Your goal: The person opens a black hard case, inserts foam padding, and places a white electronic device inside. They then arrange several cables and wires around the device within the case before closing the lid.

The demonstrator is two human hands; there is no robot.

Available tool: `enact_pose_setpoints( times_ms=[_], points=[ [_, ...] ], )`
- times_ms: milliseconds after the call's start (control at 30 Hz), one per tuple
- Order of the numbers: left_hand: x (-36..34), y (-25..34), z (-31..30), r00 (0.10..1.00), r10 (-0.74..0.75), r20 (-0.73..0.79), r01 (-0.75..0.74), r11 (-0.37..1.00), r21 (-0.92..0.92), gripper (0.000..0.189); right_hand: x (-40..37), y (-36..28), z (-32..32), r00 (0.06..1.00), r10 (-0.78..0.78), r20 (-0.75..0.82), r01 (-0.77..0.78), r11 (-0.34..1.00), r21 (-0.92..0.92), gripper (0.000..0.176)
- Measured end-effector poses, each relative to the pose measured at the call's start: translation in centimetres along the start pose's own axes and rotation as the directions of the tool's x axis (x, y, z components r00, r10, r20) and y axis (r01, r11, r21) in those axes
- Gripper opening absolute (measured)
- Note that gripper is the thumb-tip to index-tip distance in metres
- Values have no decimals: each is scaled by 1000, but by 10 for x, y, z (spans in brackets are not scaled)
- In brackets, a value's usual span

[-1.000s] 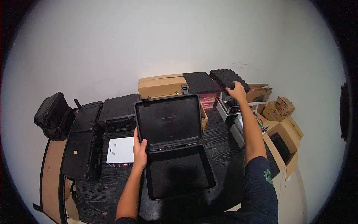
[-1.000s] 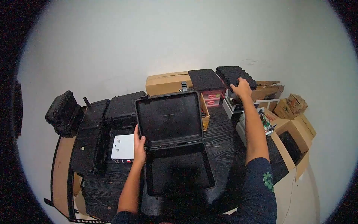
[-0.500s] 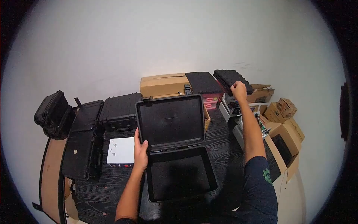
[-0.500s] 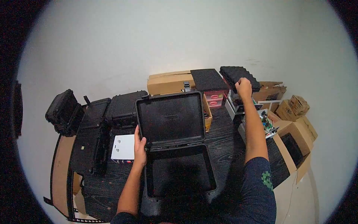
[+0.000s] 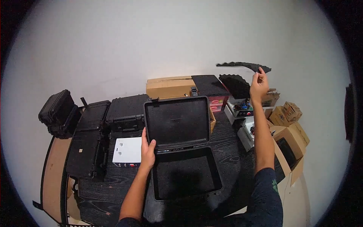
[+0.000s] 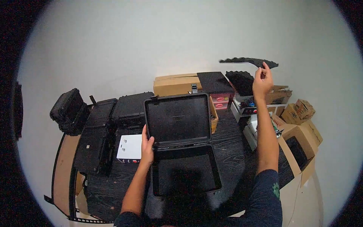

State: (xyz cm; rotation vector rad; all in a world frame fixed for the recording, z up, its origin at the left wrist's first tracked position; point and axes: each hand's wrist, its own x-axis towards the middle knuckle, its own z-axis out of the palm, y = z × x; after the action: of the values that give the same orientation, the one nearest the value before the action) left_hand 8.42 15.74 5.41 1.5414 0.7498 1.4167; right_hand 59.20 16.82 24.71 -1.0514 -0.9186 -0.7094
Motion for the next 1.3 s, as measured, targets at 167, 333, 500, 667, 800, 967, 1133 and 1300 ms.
enact_pose_setpoints(
  times_ms=[167, 333, 500, 667, 800, 967, 1133, 1300],
  points=[
    [-2, -4, -2, 997, 78, -14, -75, 986, 149, 73, -60, -98, -54, 997, -55, 58, 37, 963, 269, 8],
    [-8, -11, -1, 981, 179, -74, -178, 984, 22, 85, -148, -148, -87, 963, -194, 185, 98, 897, 431, 12],
    [-9, -25, -7, 984, 173, -31, -176, 971, -161, 102, -213, -161, -90, 887, -263, 380, 101, 913, 395, 13],
    [-6, 3, -2, 972, 233, -19, -233, 972, 8, 86, -238, -146, -85, 825, -271, 496, 119, 941, 316, 15],
    [-4, 8, 3, 968, 246, -56, -201, 886, 419, 69, -242, -151, -83, 774, -188, 605, 104, 980, 172, 18],
    [-3, 5, 3, 964, 250, -87, -183, 867, 464, 65, -242, -156, -81, 674, -53, 737, 76, 997, 2, 16],
    [-3, 9, 4, 977, 201, 65, -205, 818, 537, 76, -243, -158, -84, 592, 30, 805, 60, 995, -81, 15],
    [-7, 30, 13, 977, 145, 158, -213, 740, 638, 94, -246, -153, -83, 583, -10, 813, 112, 991, -68, 16]
  ],
)
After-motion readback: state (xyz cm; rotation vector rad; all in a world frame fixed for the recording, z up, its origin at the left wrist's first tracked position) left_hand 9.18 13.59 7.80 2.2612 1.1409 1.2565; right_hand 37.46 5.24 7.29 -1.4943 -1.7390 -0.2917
